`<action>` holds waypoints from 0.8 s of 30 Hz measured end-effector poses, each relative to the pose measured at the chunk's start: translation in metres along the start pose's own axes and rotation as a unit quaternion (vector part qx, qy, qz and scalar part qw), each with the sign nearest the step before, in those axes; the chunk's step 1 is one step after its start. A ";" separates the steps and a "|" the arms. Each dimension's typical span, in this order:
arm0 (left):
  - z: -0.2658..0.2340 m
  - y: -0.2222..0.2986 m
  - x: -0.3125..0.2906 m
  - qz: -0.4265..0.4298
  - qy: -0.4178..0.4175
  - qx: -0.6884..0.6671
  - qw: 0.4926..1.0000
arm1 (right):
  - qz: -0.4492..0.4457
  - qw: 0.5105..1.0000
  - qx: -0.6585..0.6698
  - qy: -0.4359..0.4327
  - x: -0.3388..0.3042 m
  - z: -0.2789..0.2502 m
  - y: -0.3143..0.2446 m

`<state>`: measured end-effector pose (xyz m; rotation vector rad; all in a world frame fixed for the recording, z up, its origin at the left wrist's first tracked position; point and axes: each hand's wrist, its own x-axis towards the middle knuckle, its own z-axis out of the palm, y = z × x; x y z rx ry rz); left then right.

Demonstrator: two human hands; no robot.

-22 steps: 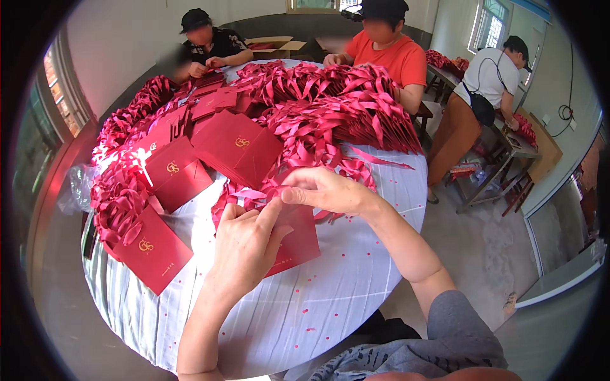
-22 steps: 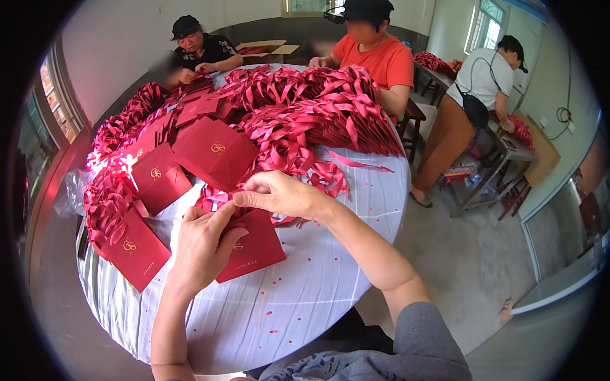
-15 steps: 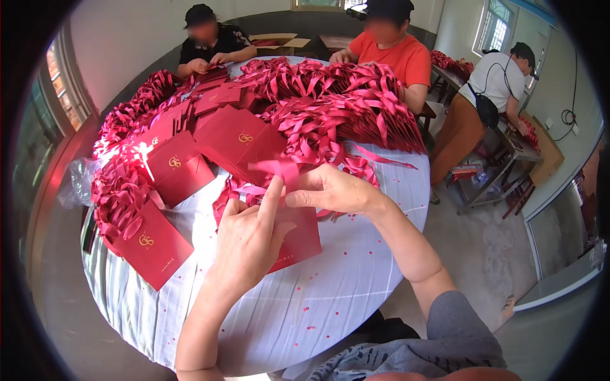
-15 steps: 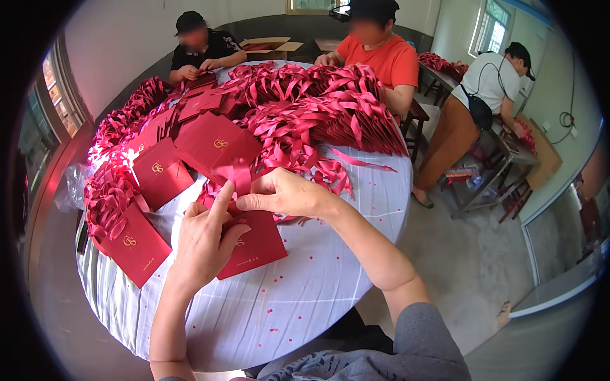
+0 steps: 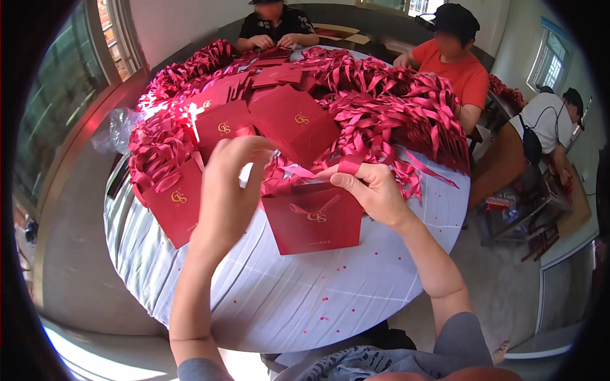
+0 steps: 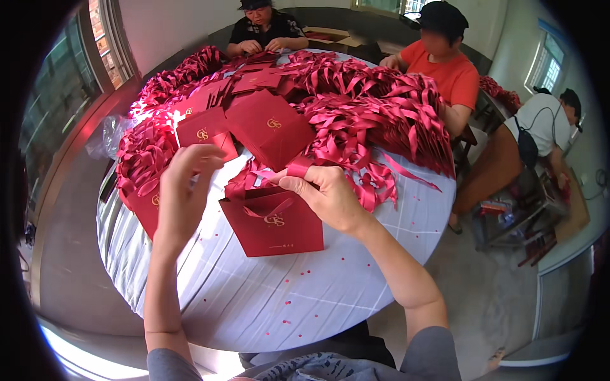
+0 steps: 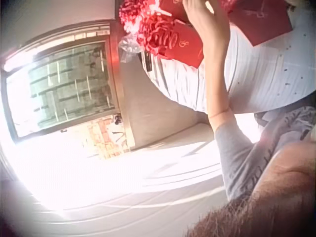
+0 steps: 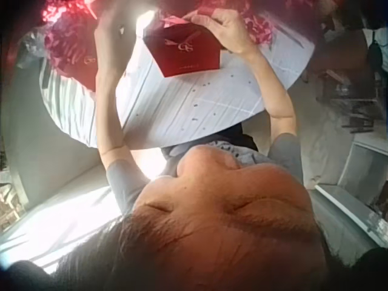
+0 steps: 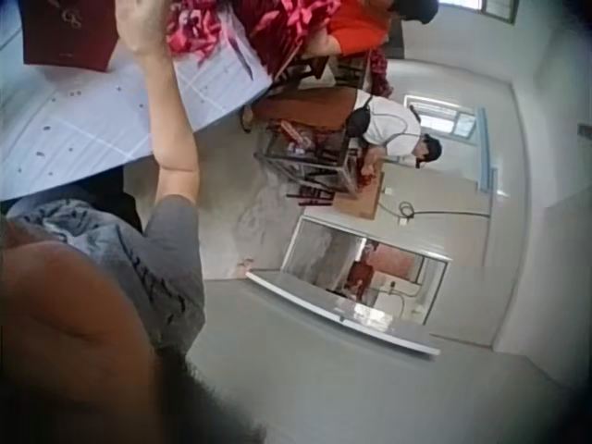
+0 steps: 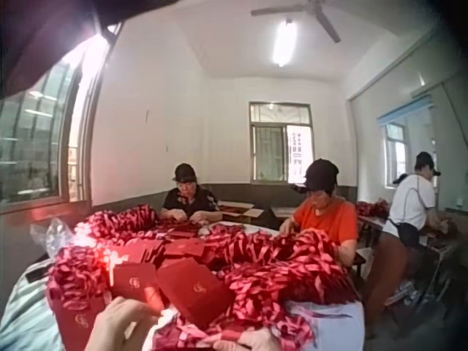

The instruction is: The person assembles gift bags by threading ribbon handles through the bag slots and stacking the bags on the table by hand.

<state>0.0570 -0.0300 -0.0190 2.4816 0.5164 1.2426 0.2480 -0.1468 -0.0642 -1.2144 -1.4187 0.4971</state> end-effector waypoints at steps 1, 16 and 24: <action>-0.002 -0.005 -0.003 -0.047 0.014 -0.026 0.998 | 0.005 1.000 -0.026 -0.005 0.000 -0.001 -0.002; 0.015 -0.034 -0.044 -0.351 -0.203 -0.393 0.825 | -0.040 0.998 -0.028 -0.045 0.000 -0.001 0.010; 0.024 -0.039 -0.046 -0.344 -0.140 -0.521 0.769 | -0.038 0.995 -0.030 -0.087 -0.003 0.011 0.028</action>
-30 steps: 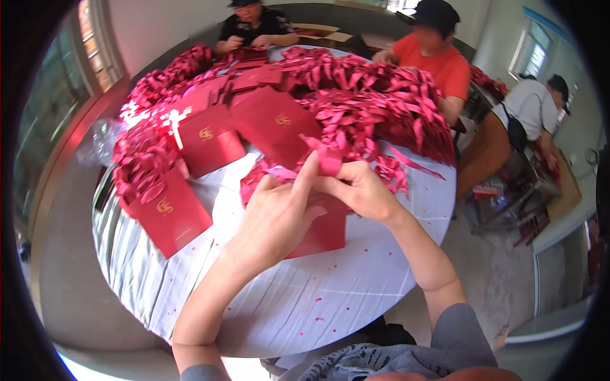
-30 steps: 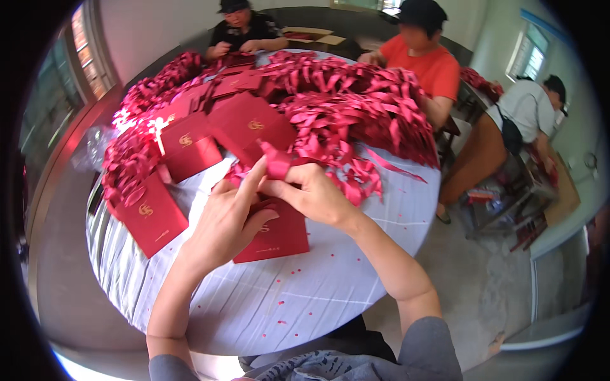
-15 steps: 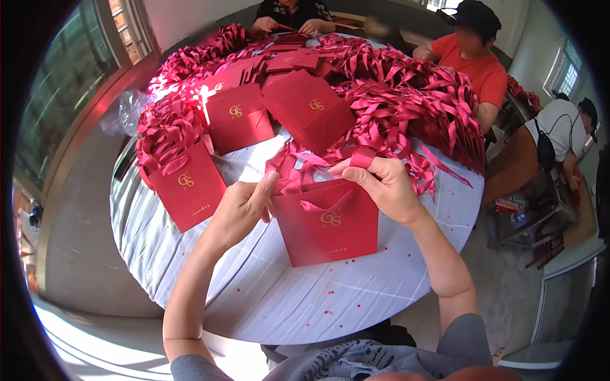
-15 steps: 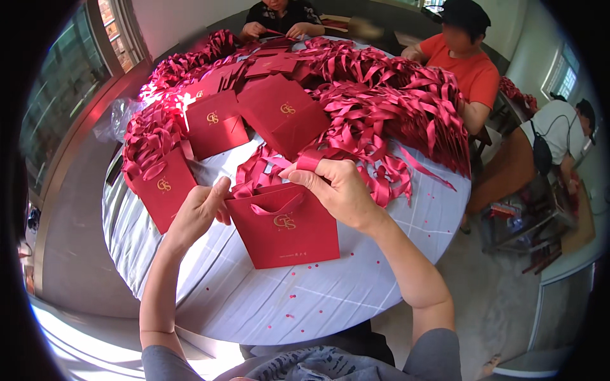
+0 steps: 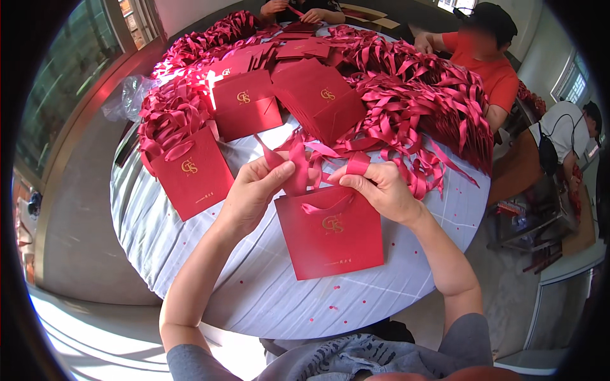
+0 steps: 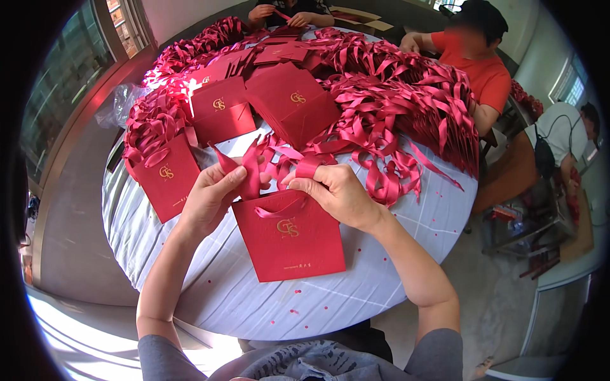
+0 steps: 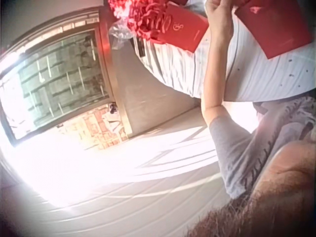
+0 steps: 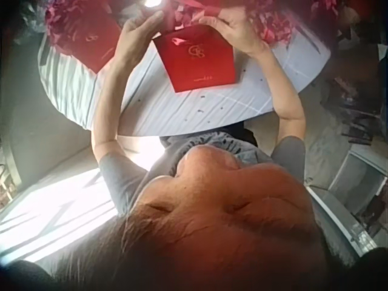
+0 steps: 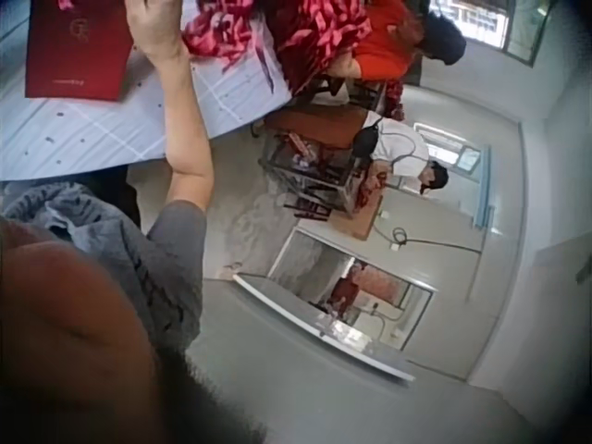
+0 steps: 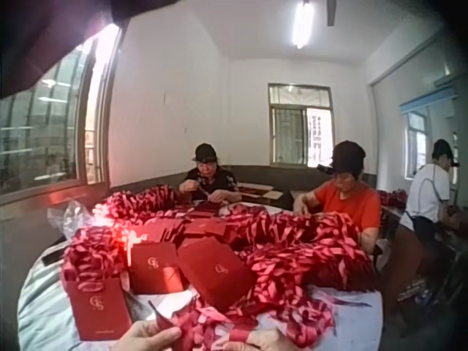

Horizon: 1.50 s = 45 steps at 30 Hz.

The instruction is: The person assembles gift bags by threading ribbon handles through the bag slots and stacking the bags on the table by hand.

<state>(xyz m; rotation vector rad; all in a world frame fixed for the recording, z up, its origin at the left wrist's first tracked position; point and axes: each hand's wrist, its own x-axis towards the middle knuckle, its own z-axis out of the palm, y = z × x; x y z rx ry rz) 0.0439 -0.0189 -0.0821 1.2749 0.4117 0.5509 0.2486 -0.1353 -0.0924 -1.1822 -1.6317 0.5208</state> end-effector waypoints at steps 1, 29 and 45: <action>0.000 -0.001 0.001 -0.001 0.001 -0.002 1.000 | 0.000 1.000 0.001 -0.005 0.000 0.001 0.002; -0.028 -0.064 0.007 0.107 0.191 0.657 0.722 | 0.016 0.995 -0.001 -0.099 -0.009 0.035 0.036; -0.030 -0.017 -0.020 -0.215 -0.076 0.098 0.969 | 0.105 0.991 0.067 -0.041 -0.006 0.016 0.015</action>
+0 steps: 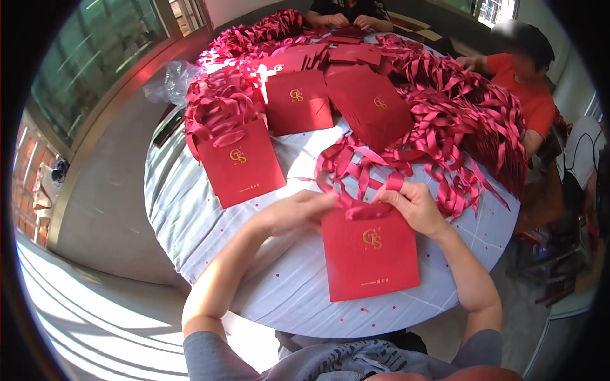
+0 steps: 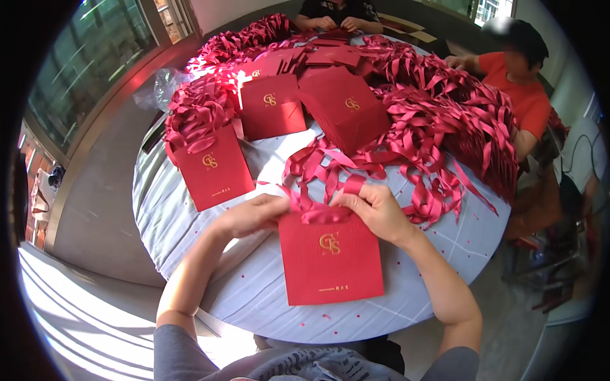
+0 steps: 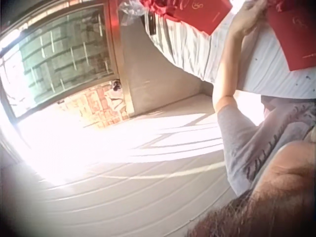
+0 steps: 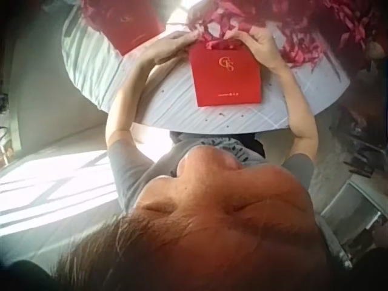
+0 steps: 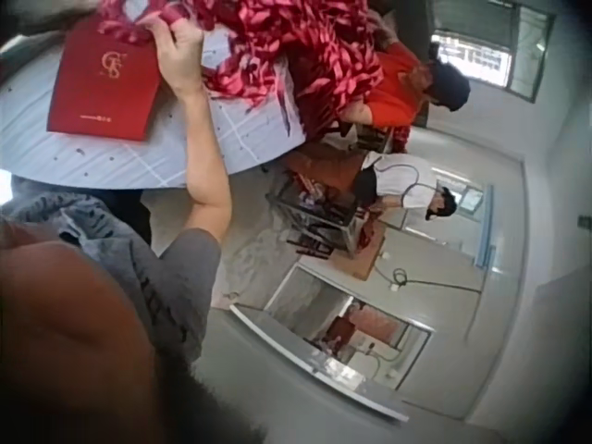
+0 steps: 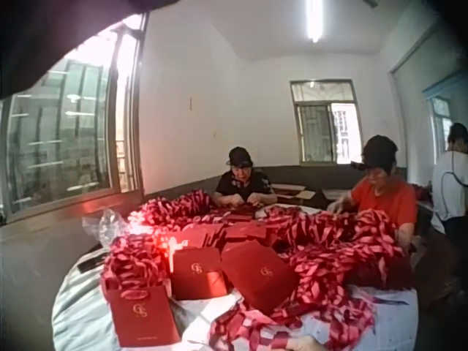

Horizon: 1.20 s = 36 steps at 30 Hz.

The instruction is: The person assembles gift bags by threading ribbon handles through the bag slots and stacking the bags on the table by hand.

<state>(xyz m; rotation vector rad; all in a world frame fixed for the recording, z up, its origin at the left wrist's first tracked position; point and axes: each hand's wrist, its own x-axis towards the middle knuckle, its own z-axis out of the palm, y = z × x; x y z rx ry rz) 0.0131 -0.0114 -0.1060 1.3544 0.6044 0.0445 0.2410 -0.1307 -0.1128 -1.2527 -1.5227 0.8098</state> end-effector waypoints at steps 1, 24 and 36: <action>0.005 -0.005 0.003 0.016 -0.025 -0.030 0.999 | -0.009 1.000 -0.023 -0.010 -0.001 0.002 0.001; 0.038 -0.024 0.014 0.173 0.292 0.112 0.934 | -0.203 0.961 -0.186 0.025 -0.008 0.024 0.003; 0.025 -0.021 0.016 0.119 0.199 -0.065 0.970 | 0.048 0.997 -0.054 0.020 0.001 0.013 0.012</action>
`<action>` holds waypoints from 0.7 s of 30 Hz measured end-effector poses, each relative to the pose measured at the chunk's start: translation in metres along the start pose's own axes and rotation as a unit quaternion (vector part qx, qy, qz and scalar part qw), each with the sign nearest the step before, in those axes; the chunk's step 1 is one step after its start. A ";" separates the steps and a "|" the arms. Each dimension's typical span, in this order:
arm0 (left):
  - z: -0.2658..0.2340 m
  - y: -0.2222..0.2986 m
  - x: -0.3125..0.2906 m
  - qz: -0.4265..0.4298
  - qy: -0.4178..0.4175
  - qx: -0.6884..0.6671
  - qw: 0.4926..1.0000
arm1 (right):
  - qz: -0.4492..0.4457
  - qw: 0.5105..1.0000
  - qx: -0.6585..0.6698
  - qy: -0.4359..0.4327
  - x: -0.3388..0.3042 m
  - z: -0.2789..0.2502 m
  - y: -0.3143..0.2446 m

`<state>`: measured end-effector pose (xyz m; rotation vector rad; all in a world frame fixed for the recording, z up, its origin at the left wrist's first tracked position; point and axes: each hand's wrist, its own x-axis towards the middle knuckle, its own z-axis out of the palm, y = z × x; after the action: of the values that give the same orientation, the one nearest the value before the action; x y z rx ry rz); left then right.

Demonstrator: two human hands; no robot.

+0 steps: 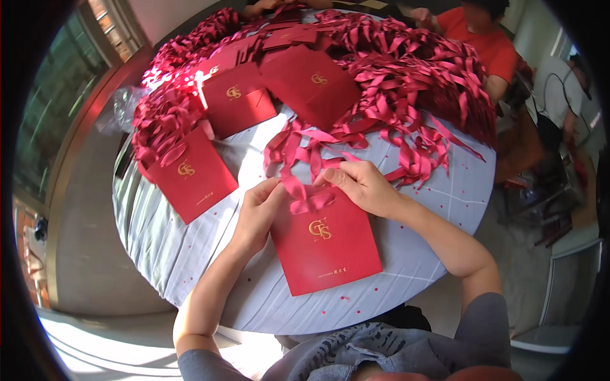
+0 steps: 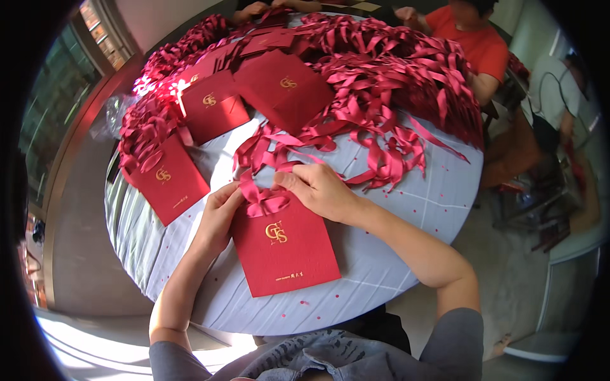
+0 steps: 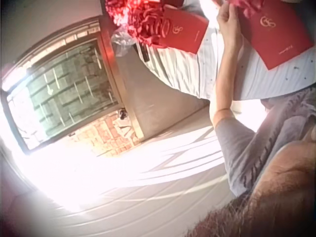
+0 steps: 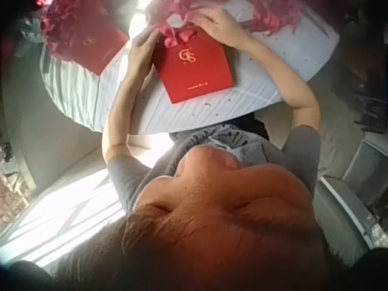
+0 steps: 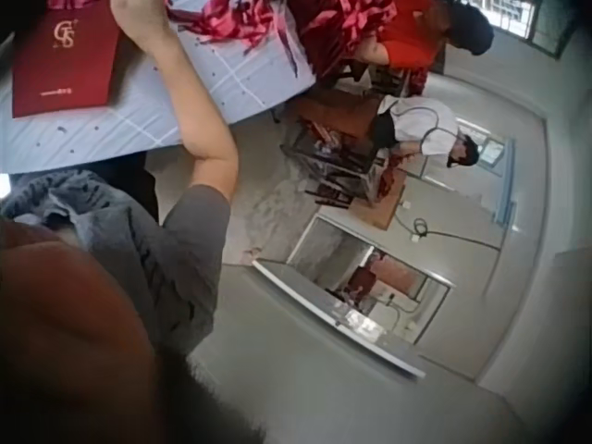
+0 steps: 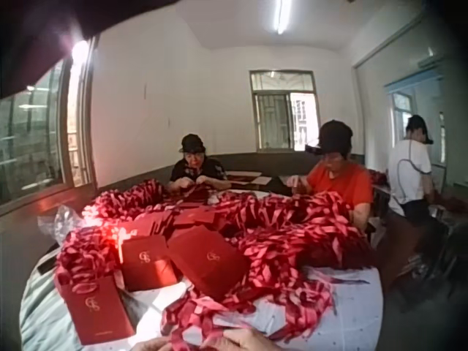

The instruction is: The person assembles gift bags by threading ribbon handles through the bag slots and stacking the bags on the table by hand.

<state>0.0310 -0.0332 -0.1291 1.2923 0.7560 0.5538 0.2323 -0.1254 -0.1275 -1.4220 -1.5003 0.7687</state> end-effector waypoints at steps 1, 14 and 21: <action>0.001 -0.003 0.004 0.004 -0.005 -0.001 1.000 | 0.034 0.999 0.030 -0.011 -0.001 -0.004 -0.004; -0.009 0.011 0.000 -0.050 -0.168 -0.122 0.977 | -0.108 0.992 0.062 -0.022 -0.005 -0.005 -0.001; -0.024 0.006 0.006 -0.147 -0.180 0.001 0.973 | -0.141 0.988 0.068 -0.010 -0.002 -0.001 0.000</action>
<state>0.0170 -0.0126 -0.1264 1.2113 0.6268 0.0739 0.2331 -0.1276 -0.1269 -1.0768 -1.5897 0.6954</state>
